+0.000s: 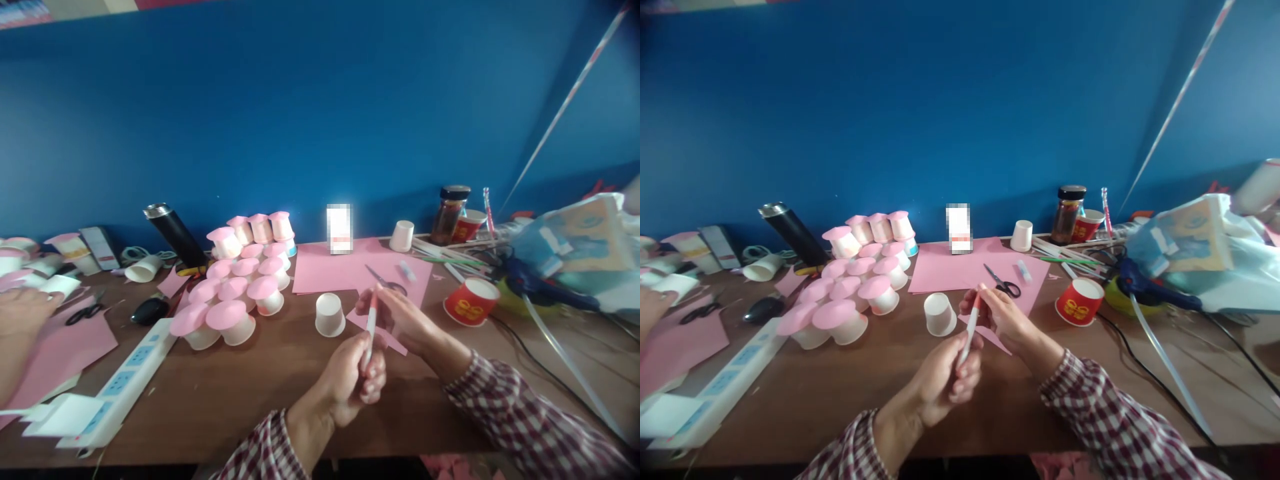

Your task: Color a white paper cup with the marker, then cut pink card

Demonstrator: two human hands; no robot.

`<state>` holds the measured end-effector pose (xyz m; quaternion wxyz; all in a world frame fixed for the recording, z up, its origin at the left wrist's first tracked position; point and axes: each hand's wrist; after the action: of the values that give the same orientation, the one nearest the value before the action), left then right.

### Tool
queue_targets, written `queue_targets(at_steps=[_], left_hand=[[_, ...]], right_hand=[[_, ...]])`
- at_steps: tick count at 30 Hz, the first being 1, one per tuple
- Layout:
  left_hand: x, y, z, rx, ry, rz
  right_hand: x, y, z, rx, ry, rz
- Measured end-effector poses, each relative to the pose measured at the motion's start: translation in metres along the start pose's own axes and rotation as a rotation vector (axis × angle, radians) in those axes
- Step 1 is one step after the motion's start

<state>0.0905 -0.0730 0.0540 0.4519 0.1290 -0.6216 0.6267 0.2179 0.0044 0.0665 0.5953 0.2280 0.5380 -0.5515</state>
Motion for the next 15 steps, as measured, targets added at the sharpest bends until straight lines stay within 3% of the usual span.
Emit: queue_targets(at_steps=[2,4,8,10,12,15], left_hand=[[0.005,0.004,0.007,-0.032,0.047,-0.035],[0.010,0.008,0.013,-0.043,0.032,-0.204],[0.028,0.010,0.031,-0.075,0.029,-0.567],[0.040,0.006,0.045,-0.108,-0.029,-0.826],[0.052,0.002,0.061,-0.167,-0.181,-1.073],[0.056,0.005,0.084,-0.157,-0.276,-1.144]], right_hand=[[-0.001,0.005,0.007,0.005,0.062,0.203],[-0.006,0.008,0.015,0.005,0.110,0.422],[-0.024,0.007,0.040,-0.169,0.179,0.893],[-0.029,0.002,0.055,-0.199,0.301,1.160],[-0.028,-0.005,0.070,-0.273,0.477,1.465],[-0.019,-0.020,0.091,-0.216,0.802,1.792]])
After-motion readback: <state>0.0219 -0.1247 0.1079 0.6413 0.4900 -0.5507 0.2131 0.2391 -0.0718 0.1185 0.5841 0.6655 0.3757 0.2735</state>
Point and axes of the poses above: each hand's wrist, its own z-axis away from the middle knuckle, its own y-axis out of the back of the hand, x = y × z, and after that the axes turned 11 degrees about -y, right-handed
